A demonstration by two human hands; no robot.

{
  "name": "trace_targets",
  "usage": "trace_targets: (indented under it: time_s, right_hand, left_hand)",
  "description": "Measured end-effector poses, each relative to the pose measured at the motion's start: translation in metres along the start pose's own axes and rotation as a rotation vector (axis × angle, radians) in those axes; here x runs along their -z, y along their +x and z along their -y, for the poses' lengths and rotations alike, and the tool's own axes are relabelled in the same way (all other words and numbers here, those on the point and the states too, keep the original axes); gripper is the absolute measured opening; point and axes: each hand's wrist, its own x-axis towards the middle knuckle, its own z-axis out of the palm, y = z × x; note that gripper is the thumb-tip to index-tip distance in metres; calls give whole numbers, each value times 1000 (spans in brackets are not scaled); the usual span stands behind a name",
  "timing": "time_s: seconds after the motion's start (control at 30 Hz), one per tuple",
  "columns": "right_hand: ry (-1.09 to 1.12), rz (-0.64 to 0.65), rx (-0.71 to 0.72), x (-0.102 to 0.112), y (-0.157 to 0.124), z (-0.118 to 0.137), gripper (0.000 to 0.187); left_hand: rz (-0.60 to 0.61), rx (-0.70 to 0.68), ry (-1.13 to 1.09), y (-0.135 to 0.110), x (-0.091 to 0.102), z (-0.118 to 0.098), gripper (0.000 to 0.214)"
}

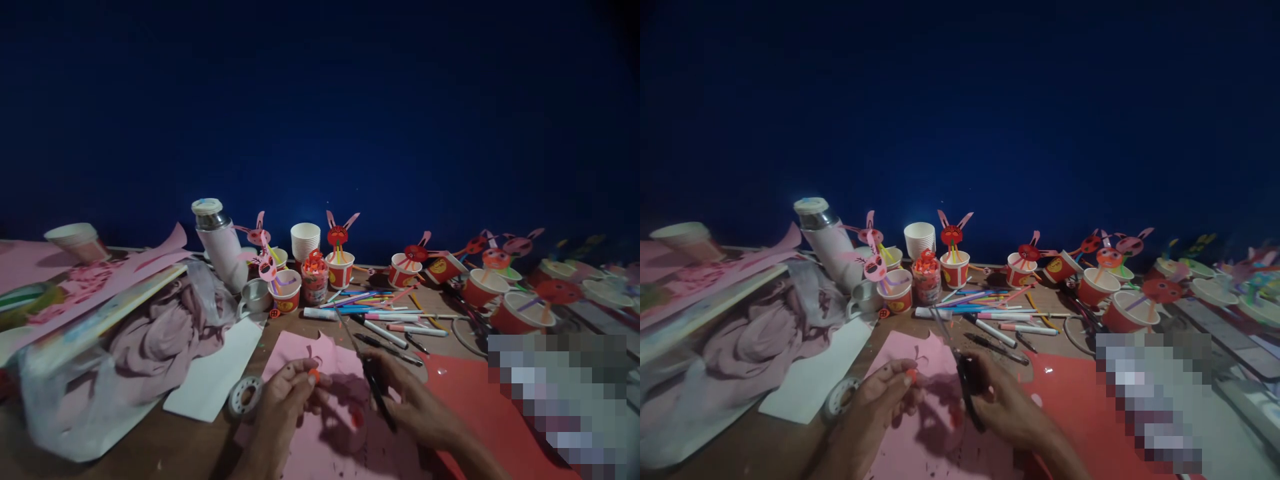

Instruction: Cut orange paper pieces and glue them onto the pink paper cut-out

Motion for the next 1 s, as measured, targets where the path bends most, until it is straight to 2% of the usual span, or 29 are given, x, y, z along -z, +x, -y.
trace_targets:
  time_s: [0.07,0.17,0.3,0.43,0.7,0.87,1.0]
  right_hand:
    - [57,20,11,-9,0,-5,43]
    - [140,21,26,-17,-2,-16,32]
    - [277,16,13,-23,-3,-29,28]
    - [379,24,46,-26,-3,-31,25]
    - [390,53,9,-27,-4,-17,24]
    - [248,4,-44,-28,-5,-23,32]
    - [264,-1,-57,-27,-7,-13,30]
  left_hand:
    - [-9,0,-16,1,2,2,33]
    - [-7,-3,-64,4,4,6,34]
    - [15,1,-67,5,5,6,33]
    - [46,12,-37,4,5,5,32]
    - [20,6,-71,4,6,10,32]
    - [5,29,-187,11,9,17,46]
    - [16,66,-217,15,10,18,53]
